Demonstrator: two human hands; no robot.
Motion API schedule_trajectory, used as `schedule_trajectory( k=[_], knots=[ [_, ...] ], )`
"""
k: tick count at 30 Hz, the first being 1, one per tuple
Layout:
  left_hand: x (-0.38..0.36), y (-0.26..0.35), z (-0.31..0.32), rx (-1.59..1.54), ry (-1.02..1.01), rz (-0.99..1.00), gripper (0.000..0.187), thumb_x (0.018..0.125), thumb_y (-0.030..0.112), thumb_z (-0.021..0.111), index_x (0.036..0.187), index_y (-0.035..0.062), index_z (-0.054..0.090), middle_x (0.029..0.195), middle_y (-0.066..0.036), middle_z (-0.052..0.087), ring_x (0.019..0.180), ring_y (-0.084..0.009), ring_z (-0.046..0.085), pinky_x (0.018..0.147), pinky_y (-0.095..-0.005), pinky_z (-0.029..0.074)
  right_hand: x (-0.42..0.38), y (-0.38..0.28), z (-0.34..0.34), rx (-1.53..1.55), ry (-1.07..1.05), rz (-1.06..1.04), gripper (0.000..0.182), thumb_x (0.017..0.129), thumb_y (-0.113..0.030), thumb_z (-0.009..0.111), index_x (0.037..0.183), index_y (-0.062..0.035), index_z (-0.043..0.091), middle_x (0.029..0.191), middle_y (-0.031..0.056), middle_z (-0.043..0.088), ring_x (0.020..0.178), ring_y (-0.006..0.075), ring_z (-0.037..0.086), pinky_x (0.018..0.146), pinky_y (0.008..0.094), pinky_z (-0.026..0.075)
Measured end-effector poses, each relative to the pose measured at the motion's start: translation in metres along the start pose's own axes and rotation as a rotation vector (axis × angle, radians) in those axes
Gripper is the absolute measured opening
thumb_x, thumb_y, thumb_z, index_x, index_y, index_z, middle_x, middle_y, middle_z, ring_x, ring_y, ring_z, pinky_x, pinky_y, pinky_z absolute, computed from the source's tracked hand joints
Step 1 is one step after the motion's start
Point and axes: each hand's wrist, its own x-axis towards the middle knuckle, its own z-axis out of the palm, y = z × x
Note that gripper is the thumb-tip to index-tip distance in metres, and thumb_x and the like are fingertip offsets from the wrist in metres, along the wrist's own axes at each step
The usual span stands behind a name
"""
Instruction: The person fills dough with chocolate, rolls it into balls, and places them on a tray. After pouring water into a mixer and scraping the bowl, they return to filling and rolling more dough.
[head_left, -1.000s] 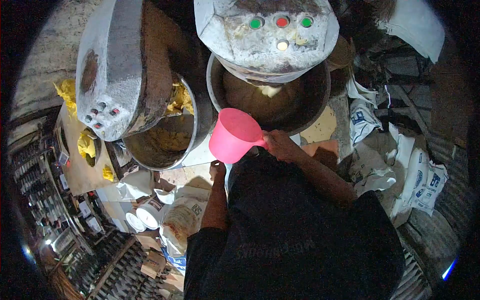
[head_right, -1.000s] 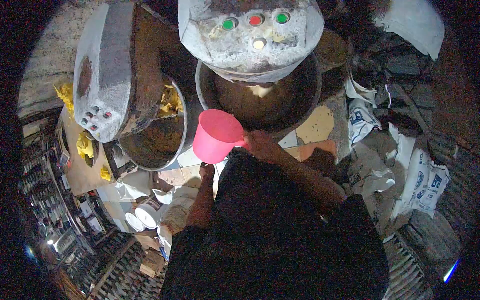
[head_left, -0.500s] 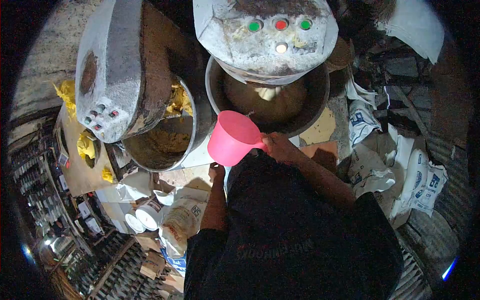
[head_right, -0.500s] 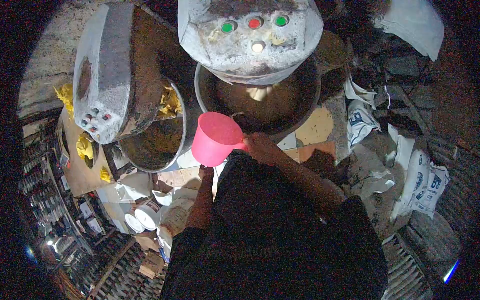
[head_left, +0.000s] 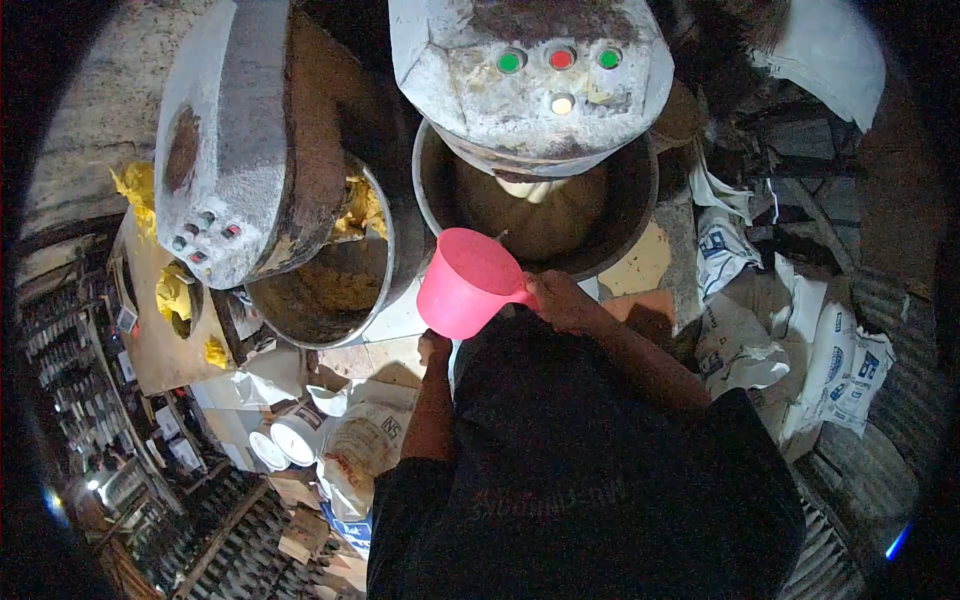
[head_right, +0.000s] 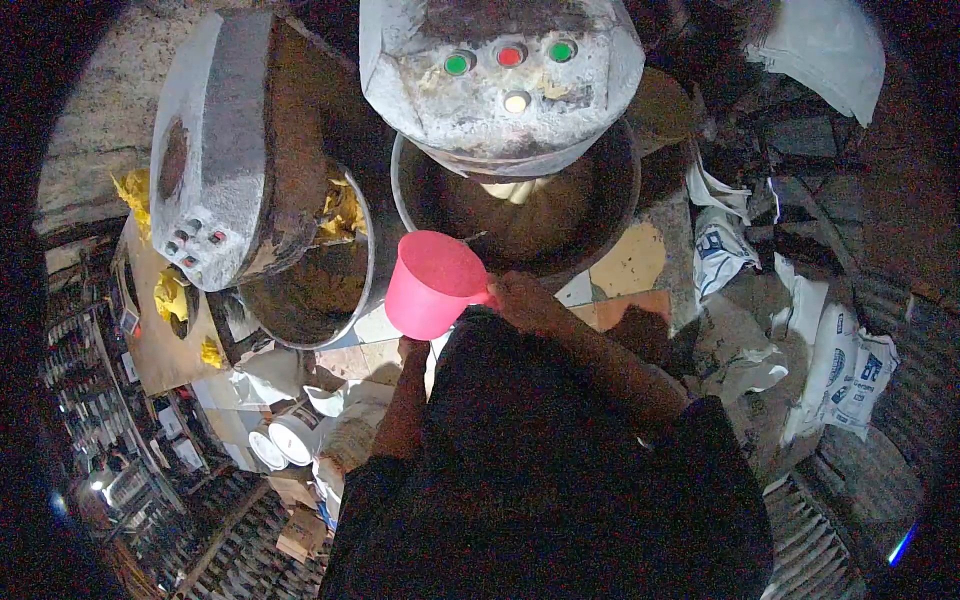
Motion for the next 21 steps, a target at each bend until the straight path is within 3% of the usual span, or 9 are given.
schedule_trajectory(
  k=[3,8,10,12,14,16,18,20,21],
  knots=[
    [0.003,0.0,0.001,-0.06,-0.015,-0.027,0.043,0.085,0.051,0.056,0.111,0.0185,0.068,0.115,-0.011,0.066,0.11,-0.0311,0.06,0.092,-0.0577,0.04,0.001,-0.032,-0.017,0.1,-0.104,0.198,0.049,0.101,-0.035,0.029,0.087,-0.0003,0.061,0.057,0.0078,0.054,0.047,0.0177,0.056,0.045,0.0358,0.047],
    [-0.009,0.013,-0.01,-0.08,-0.011,-0.1,0.049,0.085,0.056,0.054,0.112,0.0178,0.067,0.119,-0.011,0.065,0.113,-0.0309,0.059,0.093,-0.0596,0.038,0.001,-0.005,-0.006,0.008,-0.022,0.005,0.05,0.101,-0.034,0.028,0.085,0.0019,0.06,0.06,0.0093,0.056,0.047,0.0191,0.056,0.049,0.0376,0.047],
    [-0.005,0.008,-0.01,-0.079,-0.022,-0.047,0.051,0.084,0.058,0.054,0.113,0.018,0.067,0.12,-0.011,0.064,0.114,-0.031,0.058,0.094,-0.0601,0.037,0.003,0.01,0.005,-0.089,0.07,-0.144,0.05,0.101,-0.033,0.029,0.087,0.0021,0.06,0.061,0.0103,0.057,0.047,0.0191,0.056,0.049,0.0375,0.047],
    [0.013,-0.002,0.0,-0.043,-0.036,-0.002,0.052,0.084,0.059,0.054,0.114,0.0183,0.066,0.12,-0.011,0.064,0.114,-0.0314,0.058,0.094,-0.0608,0.037,0.005,0.009,0.004,-0.1,0.069,-0.148,0.049,0.101,-0.034,0.029,0.088,0.002,0.06,0.062,0.0112,0.057,0.048,0.0188,0.056,0.048,0.0369,0.047],
    [0.02,-0.004,0.002,0.028,-0.053,0.035,0.053,0.083,0.059,0.054,0.115,0.0188,0.066,0.119,-0.011,0.065,0.113,-0.032,0.059,0.093,-0.0616,0.038,0.004,-0.007,-0.006,0.002,-0.049,0.027,0.049,0.101,-0.035,0.029,0.088,0.0017,0.059,0.063,0.0121,0.058,0.048,0.0185,0.057,0.047,0.0361,0.047],
    [0.009,0.002,-0.001,0.01,0.008,0.001,0.052,0.083,0.059,0.055,0.115,0.0186,0.067,0.117,-0.012,0.065,0.112,-0.0329,0.059,0.091,-0.0626,0.039,0.0,0.008,0.008,-0.013,0.032,-0.061,0.051,0.101,-0.037,0.03,0.087,0.0014,0.059,0.061,0.0105,0.057,0.046,0.0181,0.056,0.045,0.0348,0.047],
    [0.004,0.004,-0.005,-0.009,0.029,0.024,0.052,0.083,0.058,0.056,0.115,0.0185,0.067,0.115,-0.012,0.066,0.111,-0.0334,0.06,0.089,-0.0635,0.039,0.001,0.006,0.008,0.063,0.002,0.056,0.051,0.101,-0.039,0.03,0.086,0.0007,0.059,0.058,0.0084,0.055,0.045,0.0175,0.055,0.043,0.0337,0.046],
    [0.006,-0.003,-0.007,-0.03,0.013,0.104,0.052,0.082,0.058,0.057,0.114,0.0185,0.067,0.115,-0.011,0.066,0.11,-0.0336,0.06,0.087,-0.0642,0.04,0.006,-0.018,-0.004,0.229,-0.139,0.376,0.052,0.101,-0.041,0.031,0.085,-0.0004,0.059,0.055,0.006,0.052,0.043,0.0165,0.054,0.042,0.0327,0.045],
    [0.006,-0.006,-0.006,-0.067,0.022,0.106,0.051,0.082,0.058,0.058,0.114,0.0186,0.067,0.114,-0.012,0.067,0.11,-0.0335,0.061,0.087,-0.0641,0.04,0.007,-0.015,-0.001,0.224,-0.126,0.35,0.052,0.101,-0.042,0.032,0.083,-0.0007,0.059,0.054,0.0052,0.051,0.042,0.016,0.054,0.041,0.0325,0.045]
  ],
)
